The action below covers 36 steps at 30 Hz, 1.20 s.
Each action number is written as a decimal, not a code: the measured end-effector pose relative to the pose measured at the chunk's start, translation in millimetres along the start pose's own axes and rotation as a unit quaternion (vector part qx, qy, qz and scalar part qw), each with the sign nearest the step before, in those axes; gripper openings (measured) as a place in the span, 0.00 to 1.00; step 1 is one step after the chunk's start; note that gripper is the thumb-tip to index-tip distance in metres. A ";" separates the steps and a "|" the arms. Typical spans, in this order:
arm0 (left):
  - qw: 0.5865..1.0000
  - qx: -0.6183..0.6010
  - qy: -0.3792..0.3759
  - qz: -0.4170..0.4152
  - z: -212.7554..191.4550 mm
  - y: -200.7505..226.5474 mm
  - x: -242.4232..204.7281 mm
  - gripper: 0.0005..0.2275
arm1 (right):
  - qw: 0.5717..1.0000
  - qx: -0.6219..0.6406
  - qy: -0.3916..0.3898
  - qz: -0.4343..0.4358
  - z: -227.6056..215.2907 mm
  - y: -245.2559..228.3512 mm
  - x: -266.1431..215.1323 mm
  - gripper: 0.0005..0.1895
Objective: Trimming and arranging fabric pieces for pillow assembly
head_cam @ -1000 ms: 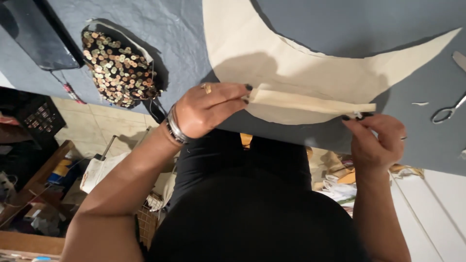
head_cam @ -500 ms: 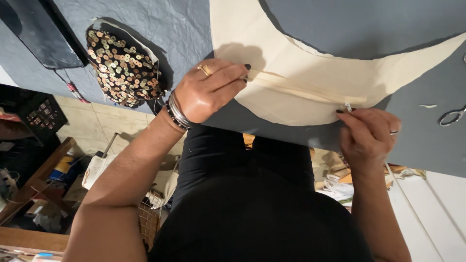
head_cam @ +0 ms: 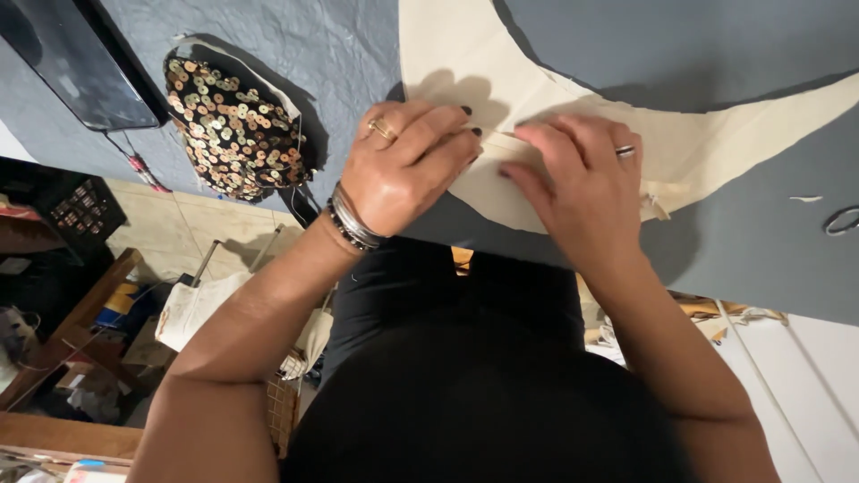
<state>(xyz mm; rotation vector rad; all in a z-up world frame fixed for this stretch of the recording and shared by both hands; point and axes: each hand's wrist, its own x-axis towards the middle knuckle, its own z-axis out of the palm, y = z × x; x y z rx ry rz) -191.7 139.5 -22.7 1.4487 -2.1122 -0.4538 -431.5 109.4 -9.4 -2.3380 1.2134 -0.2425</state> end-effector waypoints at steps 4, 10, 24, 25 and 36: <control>0.999 -0.031 0.003 0.006 0.0 -3.9 -9.4 0.04 | 0.999 0.023 0.017 -0.020 11.7 2.9 -1.5 0.12; 0.996 -0.038 0.065 -0.043 8.6 -0.9 -18.7 0.06 | 0.996 0.012 0.049 -0.080 30.7 21.6 -18.9 0.08; 0.993 -0.106 0.031 -0.036 4.1 12.6 -19.3 0.06 | 0.990 0.096 0.020 -0.103 6.8 -0.5 -28.2 0.04; 0.994 -0.100 0.035 -0.040 10.4 15.2 -20.6 0.06 | 0.991 0.092 0.013 -0.093 3.5 0.1 -27.8 0.05; 0.991 -0.092 -0.082 -0.047 -3.8 23.6 -8.6 0.17 | 0.973 -0.126 0.109 0.161 -119.1 144.8 -105.8 0.16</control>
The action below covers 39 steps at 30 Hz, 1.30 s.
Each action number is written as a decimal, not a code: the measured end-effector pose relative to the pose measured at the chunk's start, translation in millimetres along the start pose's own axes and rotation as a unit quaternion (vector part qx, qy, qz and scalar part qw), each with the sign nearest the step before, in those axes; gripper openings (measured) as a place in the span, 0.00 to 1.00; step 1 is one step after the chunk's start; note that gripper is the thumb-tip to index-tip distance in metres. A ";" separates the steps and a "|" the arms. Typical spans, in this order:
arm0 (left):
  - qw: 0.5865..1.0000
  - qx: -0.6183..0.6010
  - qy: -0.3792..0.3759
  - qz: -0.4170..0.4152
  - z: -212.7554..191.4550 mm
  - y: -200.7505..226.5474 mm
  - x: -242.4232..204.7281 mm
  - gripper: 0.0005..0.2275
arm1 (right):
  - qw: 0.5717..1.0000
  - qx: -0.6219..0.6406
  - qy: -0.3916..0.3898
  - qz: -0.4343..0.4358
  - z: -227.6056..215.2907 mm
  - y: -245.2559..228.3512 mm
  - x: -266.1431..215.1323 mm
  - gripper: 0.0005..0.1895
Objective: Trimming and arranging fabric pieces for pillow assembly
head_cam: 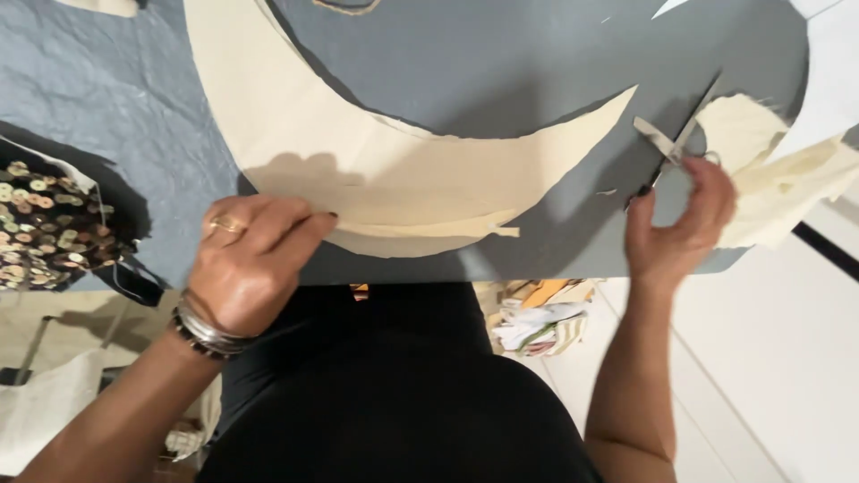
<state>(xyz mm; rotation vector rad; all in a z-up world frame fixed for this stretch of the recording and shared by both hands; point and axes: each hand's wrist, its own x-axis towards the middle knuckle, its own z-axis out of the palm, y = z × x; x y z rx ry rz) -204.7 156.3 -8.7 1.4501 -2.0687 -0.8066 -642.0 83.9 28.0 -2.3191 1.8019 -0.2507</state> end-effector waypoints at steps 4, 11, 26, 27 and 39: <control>0.998 0.050 -0.007 -0.041 -5.8 4.9 -12.1 0.14 | 0.993 -0.056 -0.106 -0.017 -12.3 49.3 -13.4 0.34; 0.932 -0.073 0.130 -0.329 -1.8 28.2 -36.0 0.14 | 0.986 0.091 -0.139 0.022 -4.5 64.4 -40.0 0.37; 0.881 -0.104 0.161 -0.433 27.2 19.2 -28.2 0.23 | 0.889 0.275 -0.293 0.217 -39.2 15.4 -39.5 0.17; 0.893 -0.083 0.155 -0.414 27.0 19.5 -28.0 0.24 | 0.853 0.304 -0.407 0.122 -28.5 14.5 -31.9 0.24; 0.954 0.061 0.193 -0.223 41.6 4.3 -43.0 0.09 | 0.731 0.129 -0.669 -0.033 33.8 -98.7 57.1 0.27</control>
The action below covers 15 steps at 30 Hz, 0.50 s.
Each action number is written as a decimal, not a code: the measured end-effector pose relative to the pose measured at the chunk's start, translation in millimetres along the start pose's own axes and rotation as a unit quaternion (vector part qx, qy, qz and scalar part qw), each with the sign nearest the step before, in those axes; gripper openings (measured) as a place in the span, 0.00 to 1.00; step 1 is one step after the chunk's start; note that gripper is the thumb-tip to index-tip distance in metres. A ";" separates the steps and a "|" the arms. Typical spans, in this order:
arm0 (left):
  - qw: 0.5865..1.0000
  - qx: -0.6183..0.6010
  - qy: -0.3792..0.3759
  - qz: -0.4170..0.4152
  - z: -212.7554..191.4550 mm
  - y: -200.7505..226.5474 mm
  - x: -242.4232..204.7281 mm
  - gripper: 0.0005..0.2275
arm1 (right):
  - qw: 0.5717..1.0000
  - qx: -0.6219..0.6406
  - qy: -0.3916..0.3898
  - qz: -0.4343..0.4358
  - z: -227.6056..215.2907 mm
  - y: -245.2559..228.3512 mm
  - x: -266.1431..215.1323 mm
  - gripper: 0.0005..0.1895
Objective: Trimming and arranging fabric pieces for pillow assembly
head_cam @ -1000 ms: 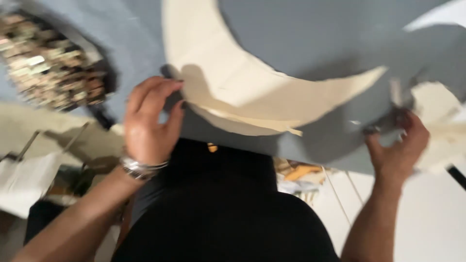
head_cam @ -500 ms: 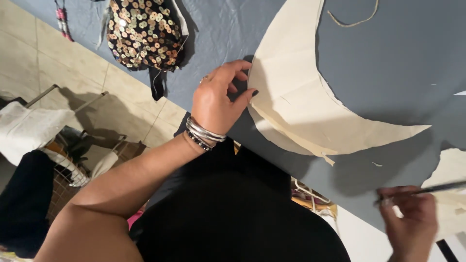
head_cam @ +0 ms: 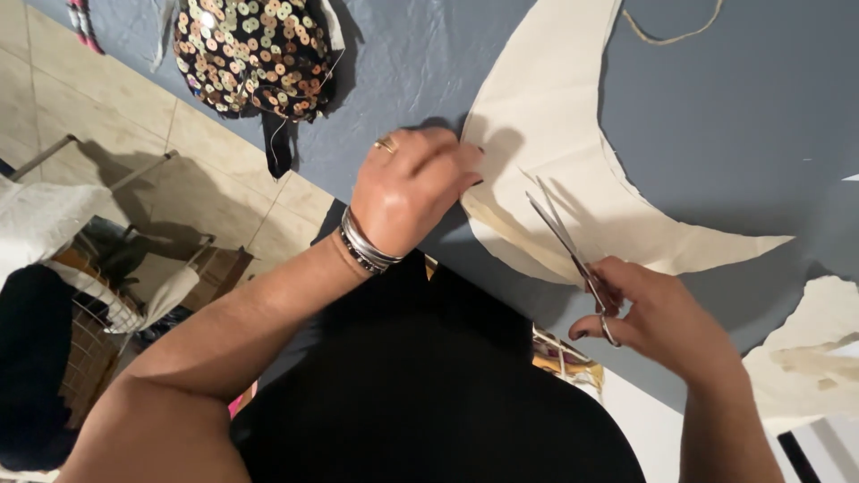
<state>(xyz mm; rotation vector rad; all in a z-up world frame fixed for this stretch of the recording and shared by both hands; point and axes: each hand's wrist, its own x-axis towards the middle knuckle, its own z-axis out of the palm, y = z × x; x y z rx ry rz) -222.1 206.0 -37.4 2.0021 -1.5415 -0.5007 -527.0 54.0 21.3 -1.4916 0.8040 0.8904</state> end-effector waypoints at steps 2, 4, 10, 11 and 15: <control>0.998 0.004 0.024 0.066 1.0 -5.4 -5.3 0.08 | 1.000 -0.018 -0.015 0.011 -4.4 -3.8 1.9 0.28; 0.993 0.014 -0.006 0.115 -0.1 -9.5 -11.1 0.07 | 0.998 -0.023 -0.036 0.053 -8.6 -10.8 3.7 0.25; 0.992 0.006 0.005 0.127 -4.2 -12.8 -6.9 0.05 | 0.998 -0.031 -0.029 0.039 -14.2 -25.4 20.9 0.25; 0.992 0.006 0.005 0.125 -4.5 -13.6 -8.4 0.05 | 0.998 -0.033 -0.031 0.038 -14.2 -26.2 22.8 0.25; 0.991 -0.004 0.002 0.132 -3.0 -18.0 -8.4 0.07 | 0.999 -0.048 -0.009 0.006 -12.5 -31.3 29.0 0.22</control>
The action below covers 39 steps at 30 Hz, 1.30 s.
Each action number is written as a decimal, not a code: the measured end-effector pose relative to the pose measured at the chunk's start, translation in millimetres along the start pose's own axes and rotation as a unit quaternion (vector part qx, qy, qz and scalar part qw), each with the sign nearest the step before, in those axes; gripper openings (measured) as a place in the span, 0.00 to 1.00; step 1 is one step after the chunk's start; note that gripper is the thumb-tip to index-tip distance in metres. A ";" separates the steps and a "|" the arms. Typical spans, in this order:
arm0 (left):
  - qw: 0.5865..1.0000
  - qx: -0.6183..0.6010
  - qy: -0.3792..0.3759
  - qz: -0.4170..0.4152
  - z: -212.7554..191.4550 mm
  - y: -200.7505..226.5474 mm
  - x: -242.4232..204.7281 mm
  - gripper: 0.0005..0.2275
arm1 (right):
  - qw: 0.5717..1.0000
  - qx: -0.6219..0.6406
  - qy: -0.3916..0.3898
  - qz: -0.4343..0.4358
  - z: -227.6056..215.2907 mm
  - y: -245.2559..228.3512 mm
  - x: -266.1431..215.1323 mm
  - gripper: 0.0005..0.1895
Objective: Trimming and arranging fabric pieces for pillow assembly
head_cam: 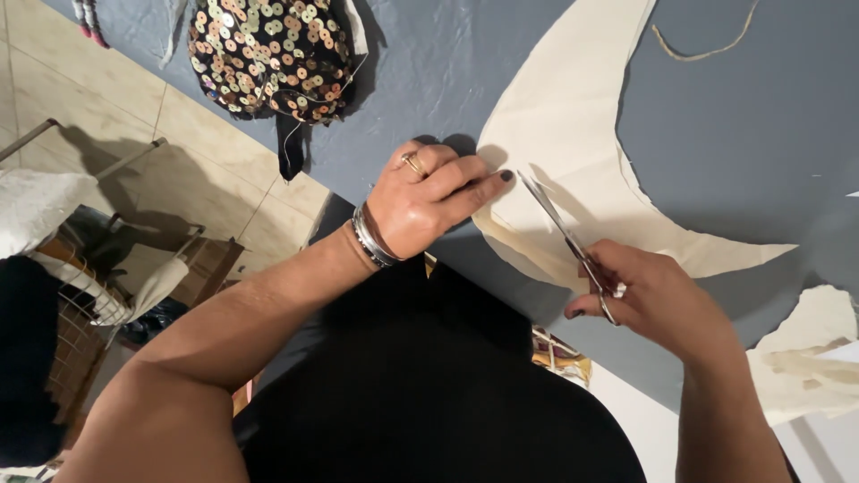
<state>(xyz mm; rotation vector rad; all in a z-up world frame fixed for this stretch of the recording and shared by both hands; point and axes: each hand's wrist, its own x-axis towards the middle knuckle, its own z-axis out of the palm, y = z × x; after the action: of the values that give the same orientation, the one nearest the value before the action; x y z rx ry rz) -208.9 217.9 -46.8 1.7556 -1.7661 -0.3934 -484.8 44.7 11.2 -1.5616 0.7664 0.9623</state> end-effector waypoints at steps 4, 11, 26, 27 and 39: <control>1.000 -0.003 0.002 0.006 -0.8 -2.4 0.3 0.08 | 0.999 -0.019 0.025 0.012 1.3 -10.2 4.2 0.26; 1.000 -0.014 -0.005 0.003 0.0 -4.6 -3.8 0.09 | 0.991 -0.117 0.061 0.031 10.3 -14.0 12.8 0.26; 1.000 -0.012 -0.012 0.005 -2.2 -6.7 -1.2 0.10 | 0.965 -0.242 0.063 0.076 18.8 -4.4 21.3 0.32; 1.000 -0.014 -0.012 0.007 -1.6 -6.7 -1.6 0.10 | 0.966 -0.238 0.055 0.084 18.1 -5.6 21.3 0.32; 0.999 -0.035 -0.004 0.010 -1.6 -8.1 0.6 0.10 | 0.967 -0.236 0.057 0.074 17.3 -4.4 22.3 0.31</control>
<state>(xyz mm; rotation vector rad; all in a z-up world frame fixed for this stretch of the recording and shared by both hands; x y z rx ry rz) -201.5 217.0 -50.4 1.6883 -1.7528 -0.4500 -473.8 62.9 -7.8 -2.0058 0.7780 1.2366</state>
